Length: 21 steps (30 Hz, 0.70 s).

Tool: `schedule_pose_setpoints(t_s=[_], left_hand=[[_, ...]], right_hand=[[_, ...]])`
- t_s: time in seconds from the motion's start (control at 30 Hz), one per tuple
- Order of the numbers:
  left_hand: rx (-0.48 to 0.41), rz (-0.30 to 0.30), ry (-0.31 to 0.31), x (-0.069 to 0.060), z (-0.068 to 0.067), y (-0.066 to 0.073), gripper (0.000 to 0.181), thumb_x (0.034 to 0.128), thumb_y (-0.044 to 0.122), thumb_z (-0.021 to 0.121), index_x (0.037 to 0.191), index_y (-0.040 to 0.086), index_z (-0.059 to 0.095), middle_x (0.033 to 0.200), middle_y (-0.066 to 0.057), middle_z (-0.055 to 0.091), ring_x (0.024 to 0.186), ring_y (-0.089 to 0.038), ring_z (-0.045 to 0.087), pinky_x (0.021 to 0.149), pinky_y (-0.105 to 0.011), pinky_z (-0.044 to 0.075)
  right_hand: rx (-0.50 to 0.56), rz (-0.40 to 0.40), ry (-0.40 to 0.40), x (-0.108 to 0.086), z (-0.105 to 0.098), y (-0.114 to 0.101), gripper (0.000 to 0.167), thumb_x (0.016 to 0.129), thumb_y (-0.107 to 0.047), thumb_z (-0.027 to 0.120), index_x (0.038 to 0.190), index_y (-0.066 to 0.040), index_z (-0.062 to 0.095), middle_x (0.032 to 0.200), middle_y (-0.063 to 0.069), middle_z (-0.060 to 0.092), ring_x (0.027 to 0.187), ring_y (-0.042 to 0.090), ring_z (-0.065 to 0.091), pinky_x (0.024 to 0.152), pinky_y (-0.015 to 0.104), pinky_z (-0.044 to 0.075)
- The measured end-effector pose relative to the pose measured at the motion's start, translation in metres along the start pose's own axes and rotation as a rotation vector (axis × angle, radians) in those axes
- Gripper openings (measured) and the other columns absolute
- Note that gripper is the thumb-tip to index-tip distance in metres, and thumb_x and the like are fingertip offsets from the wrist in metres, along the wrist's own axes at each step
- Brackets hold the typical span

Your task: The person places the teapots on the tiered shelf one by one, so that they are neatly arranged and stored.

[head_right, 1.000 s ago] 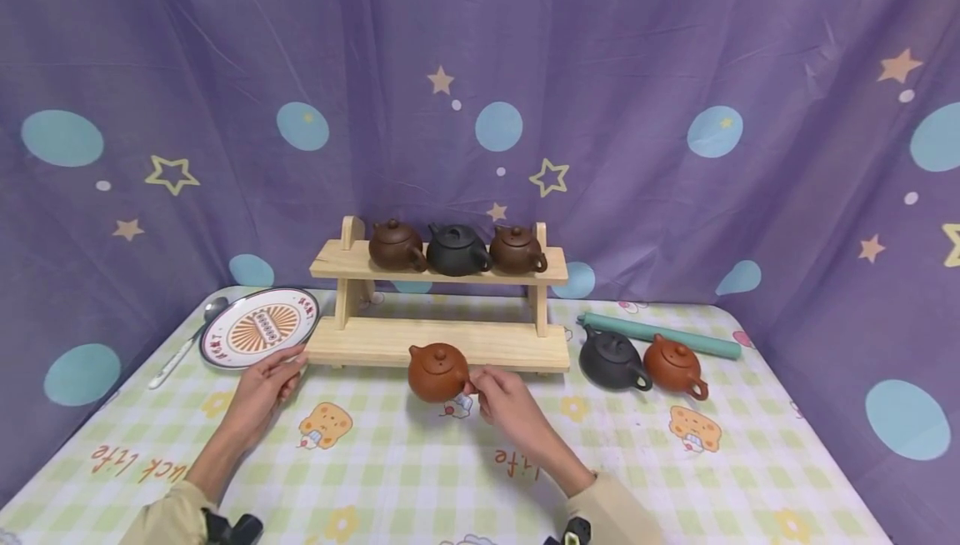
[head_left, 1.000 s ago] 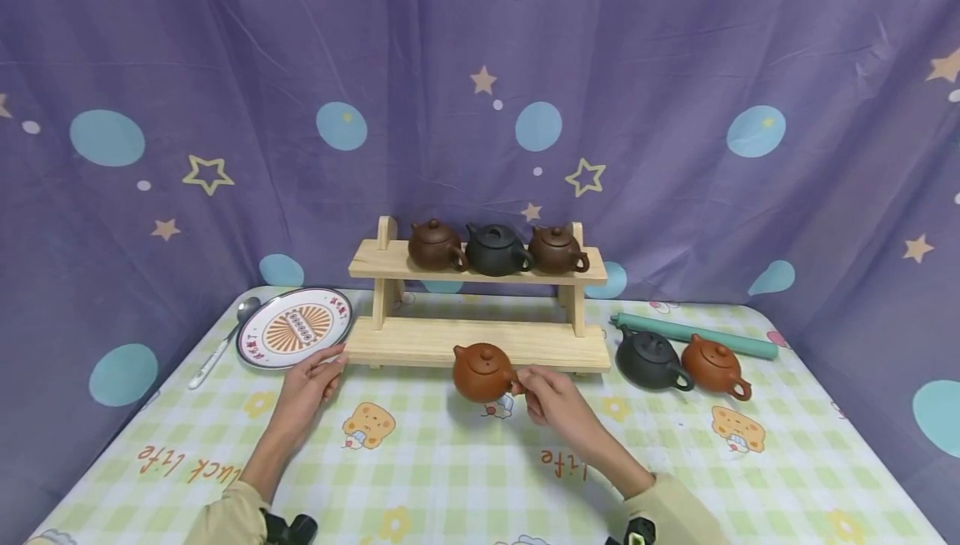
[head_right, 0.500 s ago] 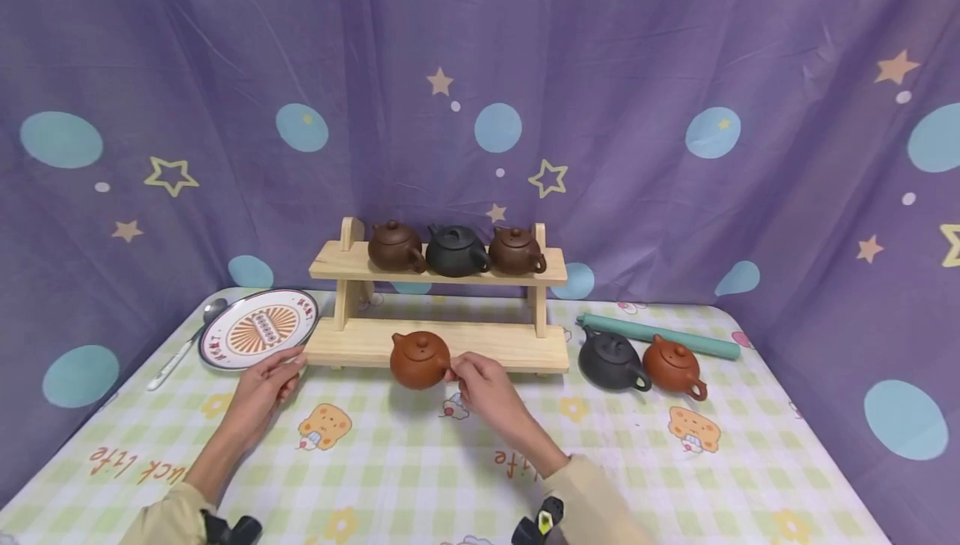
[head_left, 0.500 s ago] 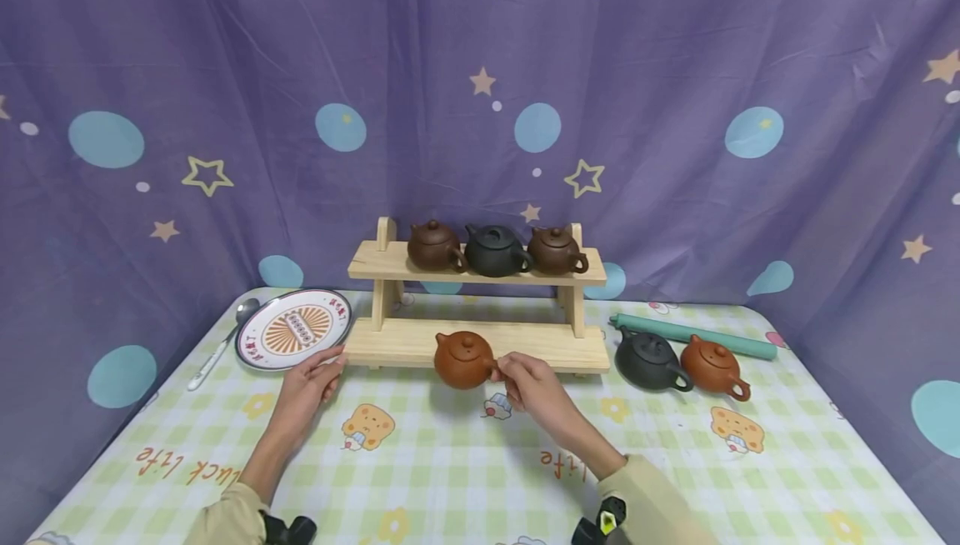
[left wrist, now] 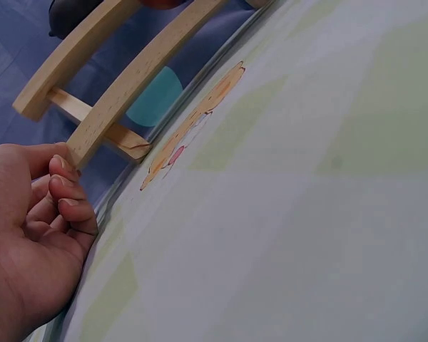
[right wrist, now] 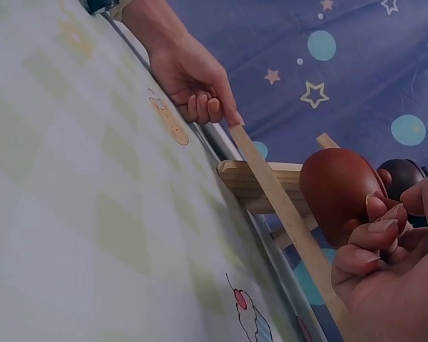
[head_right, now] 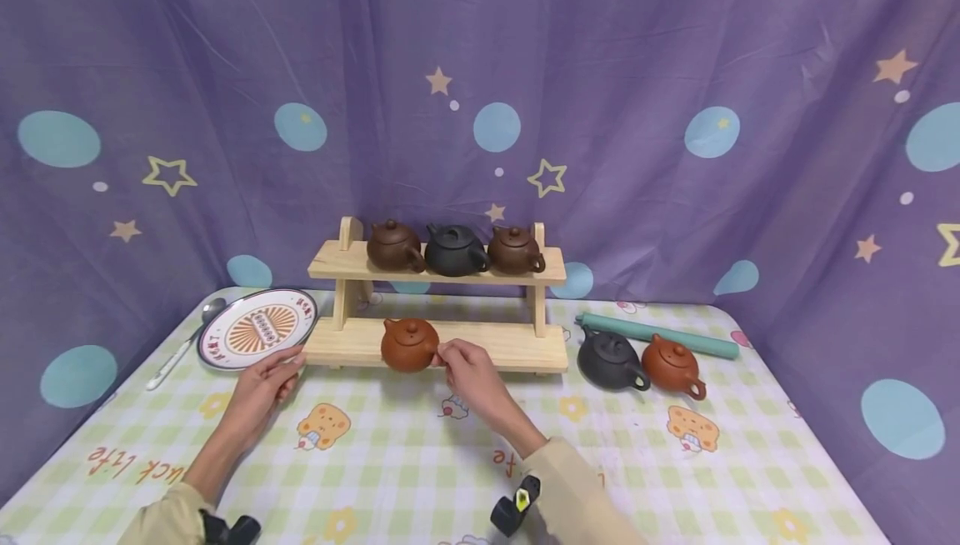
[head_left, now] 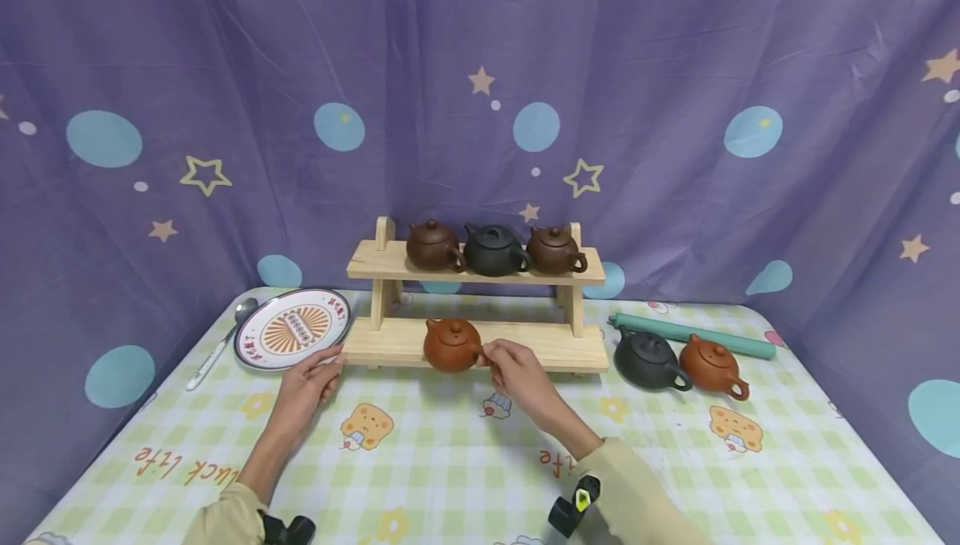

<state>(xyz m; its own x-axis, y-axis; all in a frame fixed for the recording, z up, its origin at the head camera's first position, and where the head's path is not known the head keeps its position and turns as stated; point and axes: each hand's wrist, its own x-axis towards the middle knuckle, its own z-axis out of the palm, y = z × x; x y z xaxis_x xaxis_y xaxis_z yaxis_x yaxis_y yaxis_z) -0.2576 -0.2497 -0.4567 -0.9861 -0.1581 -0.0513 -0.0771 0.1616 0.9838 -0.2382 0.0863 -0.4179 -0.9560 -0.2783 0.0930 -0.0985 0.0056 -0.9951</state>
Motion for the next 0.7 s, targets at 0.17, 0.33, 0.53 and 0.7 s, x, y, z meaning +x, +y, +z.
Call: schedule_pose_setpoints(t_s=[0.17,0.33,0.53,0.7], left_hand=[[-0.006,-0.011,-0.004,0.001,0.000,0.000,0.048,0.1077,0.020,0.059,0.149,-0.001,0.048,0.081,0.004,0.061,0.068,-0.005,0.049,0.057,-0.018,0.043],[-0.001,-0.009,-0.008,0.001,0.000,0.000,0.048,0.1078,0.021,0.059,0.149,-0.001,0.048,0.082,0.004,0.062,0.068,-0.005,0.049,0.058,-0.018,0.043],[0.007,-0.007,-0.005,0.000,0.000,0.001,0.048,0.1077,0.022,0.059,0.149,-0.001,0.048,0.083,0.004,0.062,0.069,-0.005,0.049,0.058,-0.018,0.043],[0.014,-0.007,-0.007,-0.001,0.000,0.001,0.048,0.1079,0.022,0.058,0.149,0.000,0.049,0.083,0.003,0.061,0.070,-0.005,0.049,0.059,-0.018,0.043]], right_hand=[[-0.005,0.014,0.003,0.006,0.003,0.000,0.030,0.110,-0.013,0.042,0.102,0.006,0.064,0.069,0.000,0.046,0.055,0.011,0.033,0.051,0.022,0.029],[0.002,0.007,0.005,0.012,0.006,0.001,0.030,0.110,-0.015,0.043,0.100,0.004,0.065,0.065,-0.001,0.043,0.054,0.011,0.031,0.050,0.022,0.027],[0.018,0.006,0.001,0.018,0.011,0.003,0.030,0.109,-0.014,0.043,0.099,0.005,0.064,0.065,-0.002,0.042,0.053,0.011,0.030,0.049,0.022,0.026],[0.027,-0.001,0.016,0.022,0.014,0.004,0.030,0.109,-0.013,0.043,0.100,0.006,0.065,0.069,0.000,0.047,0.054,0.010,0.031,0.050,0.022,0.027]])
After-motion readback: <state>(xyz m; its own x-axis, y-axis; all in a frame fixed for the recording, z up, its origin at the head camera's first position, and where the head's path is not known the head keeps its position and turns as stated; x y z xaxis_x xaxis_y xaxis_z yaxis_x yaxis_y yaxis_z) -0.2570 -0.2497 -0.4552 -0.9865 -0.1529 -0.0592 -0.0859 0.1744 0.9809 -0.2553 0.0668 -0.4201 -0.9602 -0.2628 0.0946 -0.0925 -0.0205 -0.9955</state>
